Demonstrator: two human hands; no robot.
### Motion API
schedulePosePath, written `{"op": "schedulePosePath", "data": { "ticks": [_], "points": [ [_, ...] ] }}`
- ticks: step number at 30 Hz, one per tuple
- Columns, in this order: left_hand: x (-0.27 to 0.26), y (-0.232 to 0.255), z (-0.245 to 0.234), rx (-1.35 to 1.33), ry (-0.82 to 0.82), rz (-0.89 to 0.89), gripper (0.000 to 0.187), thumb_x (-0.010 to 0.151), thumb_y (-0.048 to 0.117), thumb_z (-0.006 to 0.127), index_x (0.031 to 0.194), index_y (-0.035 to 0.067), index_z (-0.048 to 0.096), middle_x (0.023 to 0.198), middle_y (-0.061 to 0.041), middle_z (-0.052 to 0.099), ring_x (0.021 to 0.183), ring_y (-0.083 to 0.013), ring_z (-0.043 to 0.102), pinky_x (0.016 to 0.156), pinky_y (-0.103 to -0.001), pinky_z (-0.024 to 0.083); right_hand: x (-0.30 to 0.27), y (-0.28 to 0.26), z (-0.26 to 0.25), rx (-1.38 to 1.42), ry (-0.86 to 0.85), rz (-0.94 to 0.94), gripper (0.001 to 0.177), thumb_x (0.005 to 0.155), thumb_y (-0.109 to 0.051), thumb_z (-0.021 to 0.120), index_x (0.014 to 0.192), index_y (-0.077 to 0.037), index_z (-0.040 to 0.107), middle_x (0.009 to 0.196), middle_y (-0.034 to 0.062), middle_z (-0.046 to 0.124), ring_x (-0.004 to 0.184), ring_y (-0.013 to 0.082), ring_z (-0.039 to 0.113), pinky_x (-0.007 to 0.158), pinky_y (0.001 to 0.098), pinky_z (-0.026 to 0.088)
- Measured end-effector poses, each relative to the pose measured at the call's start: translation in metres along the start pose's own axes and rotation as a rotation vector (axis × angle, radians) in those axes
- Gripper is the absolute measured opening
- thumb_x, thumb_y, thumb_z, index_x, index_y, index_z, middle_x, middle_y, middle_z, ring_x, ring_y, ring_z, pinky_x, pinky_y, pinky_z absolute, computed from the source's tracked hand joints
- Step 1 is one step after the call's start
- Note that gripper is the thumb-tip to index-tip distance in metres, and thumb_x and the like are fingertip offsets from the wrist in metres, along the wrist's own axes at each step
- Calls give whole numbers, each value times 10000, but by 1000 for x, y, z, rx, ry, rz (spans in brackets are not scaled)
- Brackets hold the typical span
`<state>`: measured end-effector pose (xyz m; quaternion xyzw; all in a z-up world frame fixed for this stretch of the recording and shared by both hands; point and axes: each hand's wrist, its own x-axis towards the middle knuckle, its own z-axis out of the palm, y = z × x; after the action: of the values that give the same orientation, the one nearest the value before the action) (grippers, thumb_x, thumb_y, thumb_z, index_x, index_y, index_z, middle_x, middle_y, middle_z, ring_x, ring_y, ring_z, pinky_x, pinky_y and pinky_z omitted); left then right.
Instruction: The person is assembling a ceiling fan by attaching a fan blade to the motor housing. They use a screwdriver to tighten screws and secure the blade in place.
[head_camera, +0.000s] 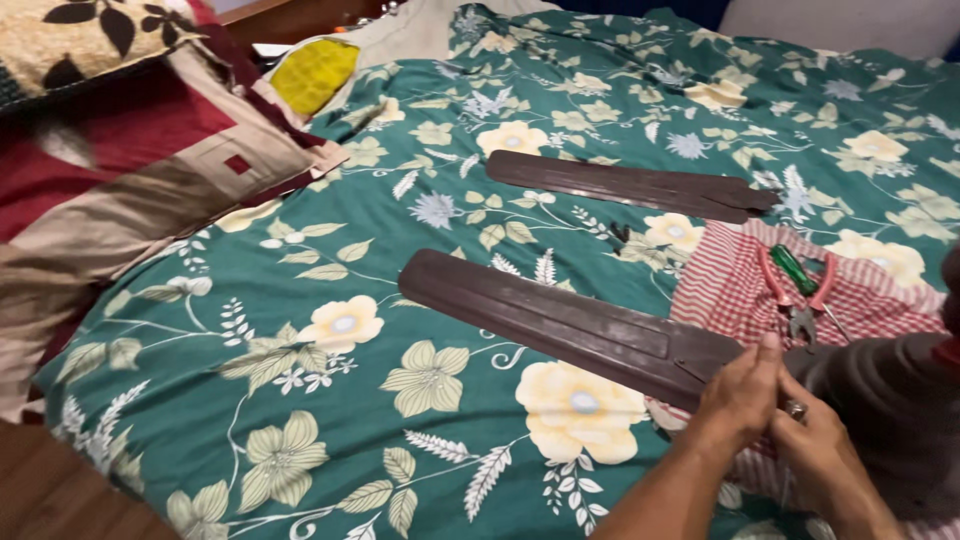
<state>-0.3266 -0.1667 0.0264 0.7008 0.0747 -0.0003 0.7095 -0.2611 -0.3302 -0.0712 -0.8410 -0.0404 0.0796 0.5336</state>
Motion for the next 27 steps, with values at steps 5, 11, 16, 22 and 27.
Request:
{"op": "schedulePosePath", "data": {
  "ticks": [5,11,16,22,27],
  "points": [
    [-2,6,-5,16,-37,-145,764,995,681,196,1499,197,506,1474,-227,506,1410,-442,425,1157,-513,320,-6,-23,6,72,-27,102,610,943,-198,628,1537,-96,534,1161,164,719,929,177,657,789,316,516],
    [11,-13,6,-7,15,42,781,1025,665,207,1411,98,580,1397,-292,569,1368,-463,481,1145,-487,359,-4,-12,-3,22,-65,-31,633,950,-207,627,1564,-67,565,1180,164,732,956,179,614,803,312,487],
    [25,-33,13,31,20,17,754,1031,639,227,1387,91,604,1364,-298,584,1345,-464,498,1130,-488,370,8,4,-4,54,-28,4,625,903,-191,639,1500,-42,530,1151,47,699,912,89,602,777,245,485],
    [44,-64,23,50,85,151,528,989,347,522,1431,63,580,1366,-253,626,1308,-379,582,1102,-422,429,9,10,-5,76,-63,-37,742,957,-16,559,1695,-77,523,1226,162,733,917,211,530,769,335,449],
    [45,-74,18,21,31,99,623,856,109,615,1475,74,553,1327,-221,675,1233,-293,659,1058,-349,482,6,-4,3,302,-90,-38,747,807,105,419,1541,-22,470,1441,88,600,1224,152,579,1009,253,421]
  ]
}}
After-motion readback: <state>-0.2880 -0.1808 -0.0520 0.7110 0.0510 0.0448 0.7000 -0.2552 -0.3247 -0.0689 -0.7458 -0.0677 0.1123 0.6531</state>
